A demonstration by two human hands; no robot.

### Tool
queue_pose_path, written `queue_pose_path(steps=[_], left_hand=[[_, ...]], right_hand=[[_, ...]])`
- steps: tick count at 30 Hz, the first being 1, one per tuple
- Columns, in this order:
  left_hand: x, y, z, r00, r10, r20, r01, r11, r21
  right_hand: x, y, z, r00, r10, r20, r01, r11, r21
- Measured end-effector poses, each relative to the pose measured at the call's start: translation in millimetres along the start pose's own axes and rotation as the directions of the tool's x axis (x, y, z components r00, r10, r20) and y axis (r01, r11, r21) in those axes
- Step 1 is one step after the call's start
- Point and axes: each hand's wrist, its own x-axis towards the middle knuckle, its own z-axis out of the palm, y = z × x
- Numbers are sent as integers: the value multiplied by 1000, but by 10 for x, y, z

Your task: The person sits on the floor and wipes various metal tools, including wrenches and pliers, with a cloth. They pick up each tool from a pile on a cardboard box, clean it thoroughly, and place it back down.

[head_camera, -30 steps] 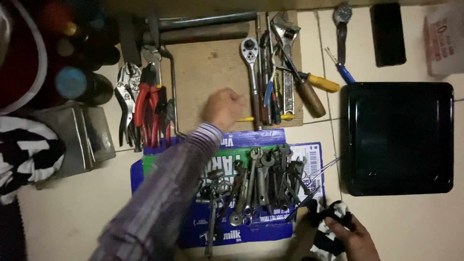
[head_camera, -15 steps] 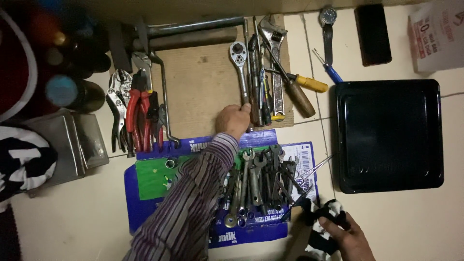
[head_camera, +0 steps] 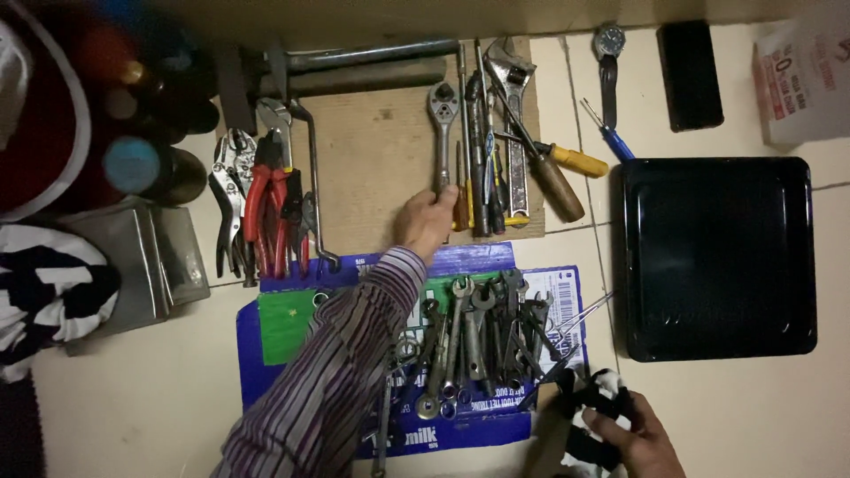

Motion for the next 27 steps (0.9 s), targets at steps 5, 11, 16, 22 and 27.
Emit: queue_pose_path(steps=[5,11,16,22,27], left_hand=[[-72,-51,-29,999,41,-13,-40,998,49],[-10,-151,158,944,298,-141,-241,916,321],[-57,-306,295,896,410,-169,-344,882,321],[-629,-447,182,760,636,-131,-596,764,249],[-1518,-411,-156,820,522,235,-561,815,146]], right_hand=[[15,-10,-2,1000,18,-5,-18,1000,3],[-123,-143,25,998,65,-9,-64,998,29],[-259,-545,89,996,-91,9,91,980,-180],[380,-1207,173,853,-506,126,503,733,-457],[943,-1891,743,137,-895,425,853,-111,-509]])
